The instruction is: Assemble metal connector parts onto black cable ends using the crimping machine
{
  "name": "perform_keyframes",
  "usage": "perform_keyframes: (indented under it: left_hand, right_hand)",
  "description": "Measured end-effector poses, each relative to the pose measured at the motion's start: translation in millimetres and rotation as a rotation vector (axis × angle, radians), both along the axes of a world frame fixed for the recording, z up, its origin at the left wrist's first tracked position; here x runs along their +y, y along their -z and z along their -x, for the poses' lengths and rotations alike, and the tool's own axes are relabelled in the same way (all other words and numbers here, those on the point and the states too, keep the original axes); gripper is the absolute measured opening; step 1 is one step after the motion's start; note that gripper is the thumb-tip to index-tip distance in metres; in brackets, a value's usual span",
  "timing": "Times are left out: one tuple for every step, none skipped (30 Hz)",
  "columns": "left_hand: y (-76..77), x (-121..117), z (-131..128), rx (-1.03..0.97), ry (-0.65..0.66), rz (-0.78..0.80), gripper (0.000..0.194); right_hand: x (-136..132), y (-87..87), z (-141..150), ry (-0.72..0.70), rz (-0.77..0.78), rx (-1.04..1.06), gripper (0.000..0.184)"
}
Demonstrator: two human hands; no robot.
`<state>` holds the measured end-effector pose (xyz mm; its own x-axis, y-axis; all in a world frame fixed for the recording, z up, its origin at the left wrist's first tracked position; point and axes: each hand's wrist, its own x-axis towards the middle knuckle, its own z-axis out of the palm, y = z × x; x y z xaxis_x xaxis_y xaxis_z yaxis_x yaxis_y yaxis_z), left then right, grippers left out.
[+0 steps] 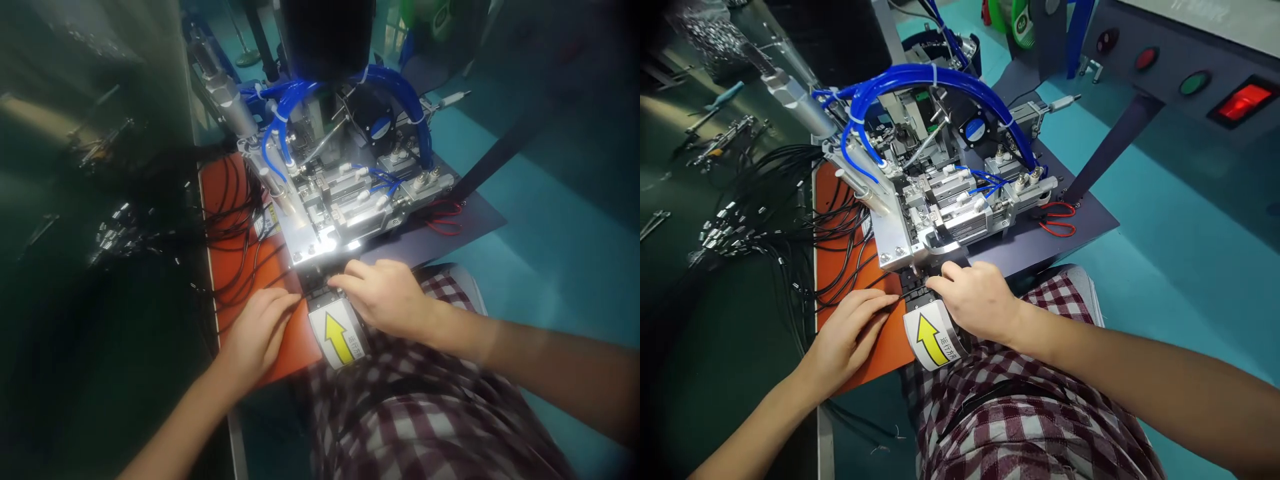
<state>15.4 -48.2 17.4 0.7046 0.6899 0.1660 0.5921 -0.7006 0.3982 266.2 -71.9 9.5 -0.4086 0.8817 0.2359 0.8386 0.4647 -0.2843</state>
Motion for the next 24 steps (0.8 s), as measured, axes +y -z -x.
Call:
perform_keyframes:
  left_hand:
    - [-1.3,1.4,3.8,0.013,0.014,-0.008,0.032]
    - [-1.8,3.6,6.7,0.032,0.036,-0.038,0.033]
    - [-1.4,6.3,8.8,0.049,0.07,-0.09,0.033]
    - [-0.4,9.0,9.7,0.06,0.107,-0.162,0.033]
    - [1.0,11.0,9.8,0.065,0.139,-0.237,0.032]
    - [2.7,11.9,9.2,0.058,0.152,-0.305,0.03]
    - [4.3,11.4,8.3,0.047,0.134,-0.343,0.03]
    - [5.8,9.8,7.5,0.031,0.095,-0.352,0.03]
    - [7.1,7.1,6.9,0.018,0.047,-0.329,0.032]
    - [8.2,4.1,6.8,0.006,0.0,-0.288,0.034]
    - [9.1,1.0,7.1,-0.011,-0.038,-0.245,0.035]
    - [9.9,-1.5,7.9,-0.028,-0.07,-0.202,0.036]
    - [10.5,-3.2,8.9,-0.048,-0.099,-0.165,0.036]
    - [11.0,-4.1,10.1,-0.07,-0.125,-0.135,0.035]
    - [11.3,-4.1,11.4,-0.087,-0.144,-0.105,0.033]
    - [11.5,-3.4,12.8,-0.099,-0.156,-0.078,0.031]
    - [11.7,-2.2,14.1,-0.108,-0.16,-0.057,0.03]
    - [11.7,-0.7,15.5,-0.114,-0.155,-0.045,0.029]
    - [11.8,0.8,16.8,-0.114,-0.146,-0.038,0.03]
    - [11.7,2.2,18.0,-0.112,-0.133,-0.042,0.031]
    - [11.7,3.4,19.1,-0.106,-0.12,-0.051,0.033]
    - [11.8,4.4,20.0,-0.1,-0.109,-0.063,0.033]
    - [11.8,5.1,20.8,-0.089,-0.099,-0.073,0.034]
    - [12.0,5.5,21.4,-0.075,-0.089,-0.082,0.034]
  right_hand:
    - [0.7,-1.1,0.1,-0.009,-0.002,-0.035,0.029]
    - [1.1,-1.6,0.1,-0.021,-0.007,-0.059,0.029]
    - [1.2,-1.4,0.0,-0.027,-0.016,-0.07,0.03]
    - [1.0,-0.7,-0.2,-0.027,-0.03,-0.071,0.03]
    - [0.7,0.5,-0.5,-0.024,-0.047,-0.066,0.03]
    - [0.3,2.1,-0.9,-0.02,-0.063,-0.059,0.03]
    - [0.1,3.7,-1.2,-0.017,-0.077,-0.05,0.03]
    - [0.1,5.4,-1.6,-0.018,-0.086,-0.039,0.03]
    - [0.3,6.9,-2.0,-0.022,-0.09,-0.027,0.03]
    - [0.7,8.2,-2.4,-0.027,-0.084,-0.008,0.03]
    - [1.2,9.2,-2.7,-0.035,-0.067,0.022,0.031]
    - [1.8,9.9,-3.1,-0.04,-0.032,0.076,0.03]
    - [2.3,10.4,-3.5,-0.029,0.017,0.163,0.03]
    - [2.7,10.9,-3.9,0.005,0.086,0.286,0.029]
    - [2.9,11.4,-4.1,0.062,0.178,0.436,0.028]
    - [2.8,12.1,-4.1,0.134,0.288,0.594,0.025]
    - [2.5,13.1,-3.8,0.205,0.406,0.737,0.021]
    - [2.0,14.5,-3.0,0.264,0.515,0.848,0.018]
    - [1.6,16.2,-1.8,0.301,0.604,0.92,0.018]
    - [1.3,18.2,-0.1,0.316,0.667,0.955,0.022]
    - [1.5,20.3,1.8,0.322,0.703,0.964,0.027]
    - [2.3,22.3,4.0,0.323,0.724,0.964,0.031]
    - [3.6,23.9,6.2,0.32,0.743,0.968,0.033]
    - [5.4,25.1,8.3,0.309,0.767,0.979,0.034]
